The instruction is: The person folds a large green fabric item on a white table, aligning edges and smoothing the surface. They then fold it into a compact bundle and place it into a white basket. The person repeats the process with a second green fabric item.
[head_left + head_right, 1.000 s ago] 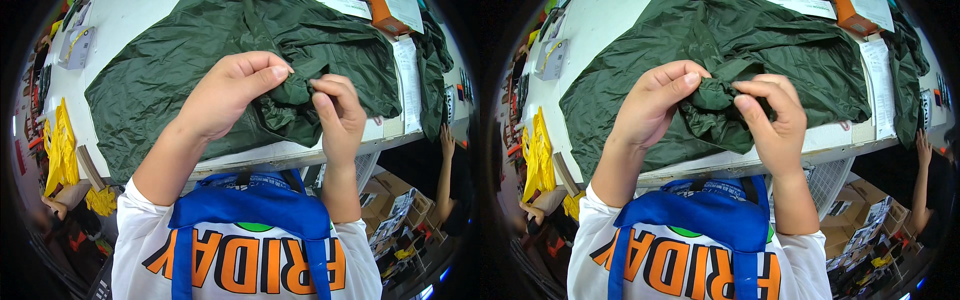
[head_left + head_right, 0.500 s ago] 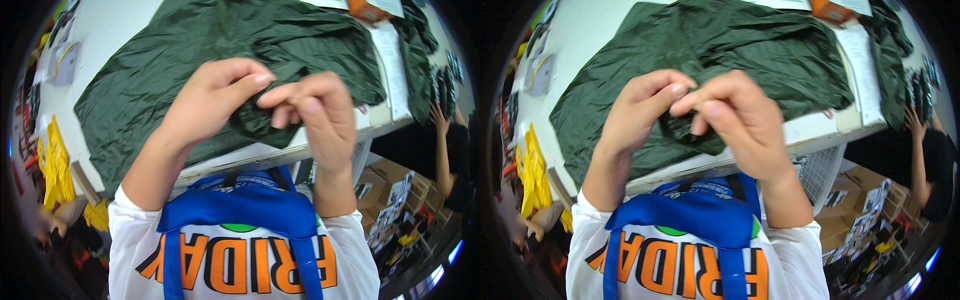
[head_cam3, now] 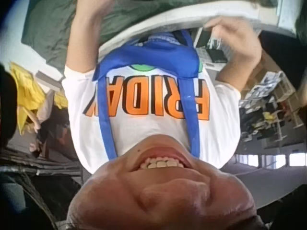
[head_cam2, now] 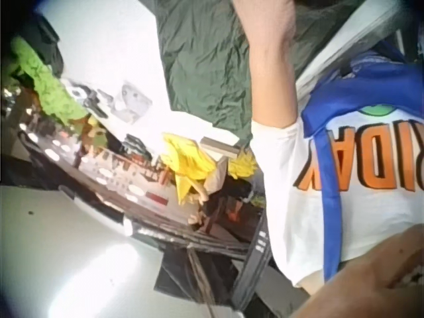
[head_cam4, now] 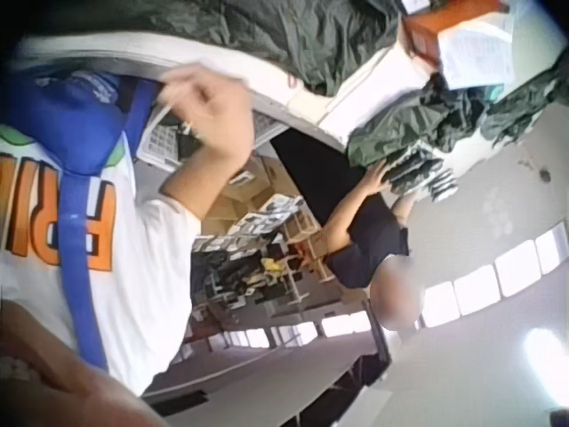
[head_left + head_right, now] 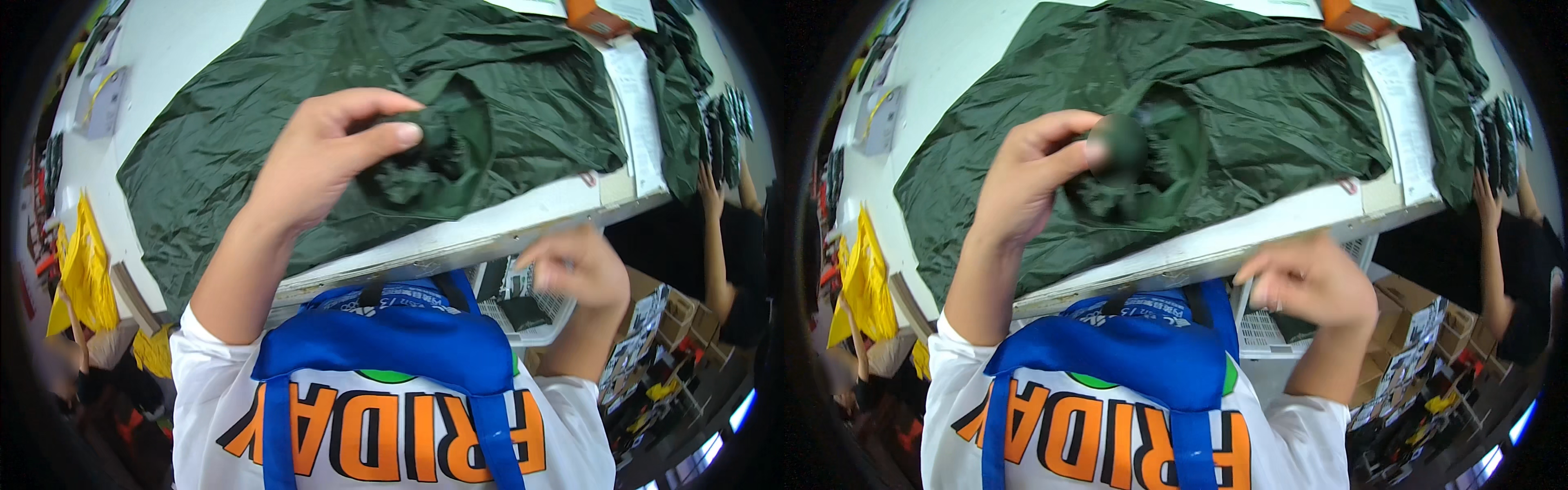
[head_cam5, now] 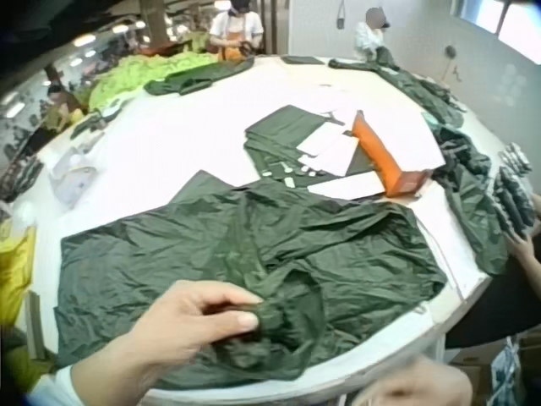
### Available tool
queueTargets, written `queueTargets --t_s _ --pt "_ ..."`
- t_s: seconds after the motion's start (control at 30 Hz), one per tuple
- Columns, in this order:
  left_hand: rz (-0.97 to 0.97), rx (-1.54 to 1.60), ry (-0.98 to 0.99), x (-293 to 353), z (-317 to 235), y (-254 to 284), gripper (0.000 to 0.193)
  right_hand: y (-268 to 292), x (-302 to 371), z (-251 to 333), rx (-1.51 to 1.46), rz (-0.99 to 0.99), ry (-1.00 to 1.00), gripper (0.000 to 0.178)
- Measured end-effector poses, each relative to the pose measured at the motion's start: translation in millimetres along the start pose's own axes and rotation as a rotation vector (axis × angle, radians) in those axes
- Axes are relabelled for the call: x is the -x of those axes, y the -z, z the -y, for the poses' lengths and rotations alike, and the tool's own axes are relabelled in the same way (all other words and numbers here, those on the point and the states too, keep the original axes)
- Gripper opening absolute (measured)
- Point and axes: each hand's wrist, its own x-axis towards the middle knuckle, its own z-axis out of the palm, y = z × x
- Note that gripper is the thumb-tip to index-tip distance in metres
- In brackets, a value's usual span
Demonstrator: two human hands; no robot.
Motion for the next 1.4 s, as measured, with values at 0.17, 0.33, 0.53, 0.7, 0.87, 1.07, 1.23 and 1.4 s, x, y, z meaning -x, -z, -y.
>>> queueTargets --t_s 0.17,0.33,0.53,0.7,0.87,1.07,1.23,1.4 --pt "0.087 -0.008 0.064 -1.6 -1.2 -4.5 0.027 -31.0 -37.0 32.8 -0.23 -0.522 0.29 0.021" --pt "0.134 0.164 -0.062 6.5 -0.4 -0.6 0.023 -59.7 -91.3 29.1 -0.083 -0.739 0.334 0.019" --pt "0.086 0.162 -0.081 16.5 0.3 5.6 0.019 -72.3 -100.0 33.3 -0.056 -0.776 0.344 0.023" --pt "0.08 0.175 -0.044 25.5 -11.7 0.5 0.022 -82.7 -104.0 42.1 -0.04 -0.94 0.43 0.02" --pt "0.015 0.032 -0.117 29.9 -12.0 -8.6 0.027 -84.4 -102.8 41.1 0.038 -0.92 0.419 0.013" --pt "-0.036 -0.097 -0.154 33.2 -16.8 -9.5 0.029 -77.7 -99.5 38.0 -0.213 -0.776 0.329 0.006" --pt "-0.063 -0.133 -0.258 29.9 -7.4 -10.6 0.025 -69.2 -94.4 31.2 -0.702 -0.567 0.47 0.006" --pt "-0.078 -0.319 -0.342 28.7 -8.3 -19.4 0.019 -81.2 -93.5 44.1 -0.602 -0.618 0.558 0.008"
